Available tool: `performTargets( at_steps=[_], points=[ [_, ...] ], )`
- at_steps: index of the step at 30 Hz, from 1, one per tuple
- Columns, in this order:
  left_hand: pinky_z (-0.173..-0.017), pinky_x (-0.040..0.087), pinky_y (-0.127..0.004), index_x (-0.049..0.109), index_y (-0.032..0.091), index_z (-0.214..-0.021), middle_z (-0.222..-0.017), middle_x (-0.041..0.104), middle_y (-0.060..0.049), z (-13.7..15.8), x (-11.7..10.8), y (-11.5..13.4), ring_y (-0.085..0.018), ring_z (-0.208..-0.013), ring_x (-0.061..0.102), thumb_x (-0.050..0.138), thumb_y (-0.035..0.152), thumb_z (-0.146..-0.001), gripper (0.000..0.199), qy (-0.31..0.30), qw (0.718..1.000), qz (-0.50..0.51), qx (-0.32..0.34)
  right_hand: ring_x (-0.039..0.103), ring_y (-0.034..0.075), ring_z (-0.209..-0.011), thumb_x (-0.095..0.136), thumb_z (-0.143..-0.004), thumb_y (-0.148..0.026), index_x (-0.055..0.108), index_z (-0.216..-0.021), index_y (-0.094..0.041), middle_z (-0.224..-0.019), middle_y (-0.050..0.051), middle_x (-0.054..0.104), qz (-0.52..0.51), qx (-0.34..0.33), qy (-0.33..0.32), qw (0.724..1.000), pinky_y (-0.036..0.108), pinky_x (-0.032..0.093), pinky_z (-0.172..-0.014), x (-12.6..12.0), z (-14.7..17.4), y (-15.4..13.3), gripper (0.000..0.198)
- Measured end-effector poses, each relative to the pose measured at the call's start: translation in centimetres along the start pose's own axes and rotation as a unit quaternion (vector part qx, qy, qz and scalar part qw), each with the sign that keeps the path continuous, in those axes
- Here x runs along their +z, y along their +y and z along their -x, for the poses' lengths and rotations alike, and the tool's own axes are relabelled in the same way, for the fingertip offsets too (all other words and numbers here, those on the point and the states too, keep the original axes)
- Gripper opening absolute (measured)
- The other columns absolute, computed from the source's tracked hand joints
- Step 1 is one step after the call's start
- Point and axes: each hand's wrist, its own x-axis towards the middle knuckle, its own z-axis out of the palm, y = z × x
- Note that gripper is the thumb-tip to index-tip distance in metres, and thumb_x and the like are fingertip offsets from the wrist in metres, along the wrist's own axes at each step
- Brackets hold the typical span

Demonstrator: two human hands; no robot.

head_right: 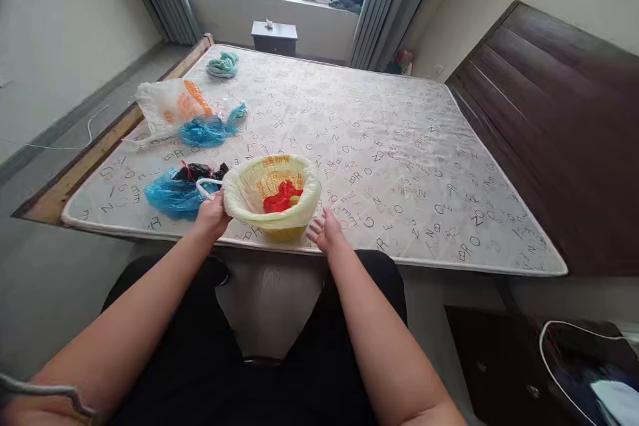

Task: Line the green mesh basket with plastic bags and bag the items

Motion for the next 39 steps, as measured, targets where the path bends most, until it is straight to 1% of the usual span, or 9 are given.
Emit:
performTargets(
  at_steps=[4, 8, 11, 15, 18, 24, 29, 34, 39],
  points=[
    [-0.06, 0.056, -0.025, 0.068, 0.014, -0.105, -0.084, 0.073, -0.004, 0.9, 0.8, -0.1, -0.015, -0.067, 0.069, 0.085, 0.045, -0.08, 0.043, -0.039, 0.998, 0.038, -0.024, 0.065, 0.02, -0.086, 0.057, -0.097, -0.06, 0.062, -0.093, -0.025, -0.092, 0.004, 0.067, 0.004, -0.018, -0.047, 0.999, 0.034, 0.058, -0.075, 0.6, 0.0, 1.0, 0.036],
    [-0.06, 0.06, -0.026, 0.069, 0.018, -0.117, -0.101, 0.077, -0.008, 2.0, 1.0, 0.5, -0.019, -0.076, 0.073, 0.079, 0.049, -0.087, 0.045, -0.094, 0.991, 0.045, -0.084, 0.066, 0.016, -0.083, 0.069, -0.091, -0.031, 0.064, -0.091, -0.027, -0.088, 0.0, 0.071, -0.057, -0.082, -0.023, 0.995, 0.026, 0.057, -0.071, 0.6, 0.1, 0.6, 0.006],
    [-0.065, 0.063, -0.025, 0.068, 0.02, -0.118, -0.104, 0.078, -0.007, 2.8, 1.0, 1.0, -0.018, -0.079, 0.075, 0.082, 0.041, -0.086, 0.041, -0.137, 0.981, 0.045, -0.128, 0.066, 0.014, -0.078, 0.068, -0.088, -0.02, 0.066, -0.092, -0.026, -0.087, -0.002, 0.073, -0.101, -0.08, -0.015, 0.992, 0.024, 0.056, -0.066, 1.0, 0.4, 0.2, 0.008],
    [-0.077, 0.065, -0.026, 0.069, 0.019, -0.115, -0.104, 0.078, -0.006, 3.8, 1.1, 1.4, -0.017, -0.085, 0.076, 0.086, 0.025, -0.08, 0.039, -0.201, 0.968, 0.019, -0.152, 0.062, 0.012, -0.064, 0.064, -0.088, -0.019, 0.068, -0.097, -0.025, -0.084, -0.003, 0.074, -0.135, -0.11, -0.094, 0.98, 0.022, 0.051, -0.054, 1.4, 0.8, -0.7, 0.011],
    [-0.061, 0.063, -0.022, 0.071, 0.017, -0.106, -0.094, 0.077, -0.004, 4.1, 1.4, 1.8, -0.014, -0.07, 0.072, 0.09, 0.023, -0.072, 0.039, -0.197, 0.971, -0.051, -0.128, 0.058, 0.011, -0.057, 0.06, -0.091, -0.02, 0.061, -0.086, -0.023, -0.069, -0.005, 0.067, -0.167, -0.161, -0.073, 0.97, 0.021, 0.051, -0.054, 0.9, 1.2, -1.9, 0.006],
    [-0.035, 0.044, -0.017, 0.068, 0.013, -0.09, -0.068, 0.067, 0.0, 5.3, 1.0, 2.8, -0.01, -0.045, 0.058, 0.087, 0.025, -0.067, 0.032, -0.105, 0.951, -0.289, 0.0, 0.042, 0.005, -0.042, 0.07, -0.092, -0.03, 0.042, -0.076, -0.023, -0.051, -0.013, 0.039, -0.198, -0.286, -0.035, 0.937, 0.015, 0.041, -0.045, -0.7, 3.6, -3.6, 0.033],
    [-0.04, 0.049, -0.02, 0.068, 0.017, -0.09, -0.068, 0.066, 0.002, 7.4, 0.6, 2.0, -0.012, -0.044, 0.061, 0.079, 0.029, -0.075, 0.022, -0.081, 0.907, -0.405, 0.083, 0.061, 0.008, -0.058, 0.075, -0.087, -0.037, 0.052, -0.089, -0.025, -0.069, -0.009, 0.062, -0.189, -0.378, -0.01, 0.906, 0.019, 0.054, -0.055, -0.5, 4.9, -2.7, 0.026],
    [-0.056, 0.062, -0.029, 0.069, 0.016, -0.106, -0.091, 0.074, -0.004, 8.1, 1.5, 1.0, -0.019, -0.068, 0.072, 0.083, 0.038, -0.074, 0.041, -0.112, 0.95, -0.285, 0.064, 0.073, 0.02, -0.097, 0.083, -0.078, -0.042, 0.067, -0.107, -0.022, -0.108, 0.004, 0.076, -0.083, -0.261, -0.069, 0.959, 0.03, 0.064, -0.076, 0.0, 4.7, -1.6, 0.038],
    [-0.066, 0.063, -0.033, 0.07, 0.016, -0.112, -0.101, 0.077, -0.008, 7.8, 1.8, 1.4, -0.021, -0.08, 0.072, 0.089, 0.047, -0.068, 0.058, -0.164, 0.962, -0.212, 0.045, 0.071, 0.019, -0.098, 0.087, -0.074, -0.036, 0.07, -0.105, -0.024, -0.108, 0.002, 0.076, 0.062, -0.315, -0.158, 0.934, 0.032, 0.063, -0.081, -0.2, 5.2, -1.8, 0.038]
  ],
)
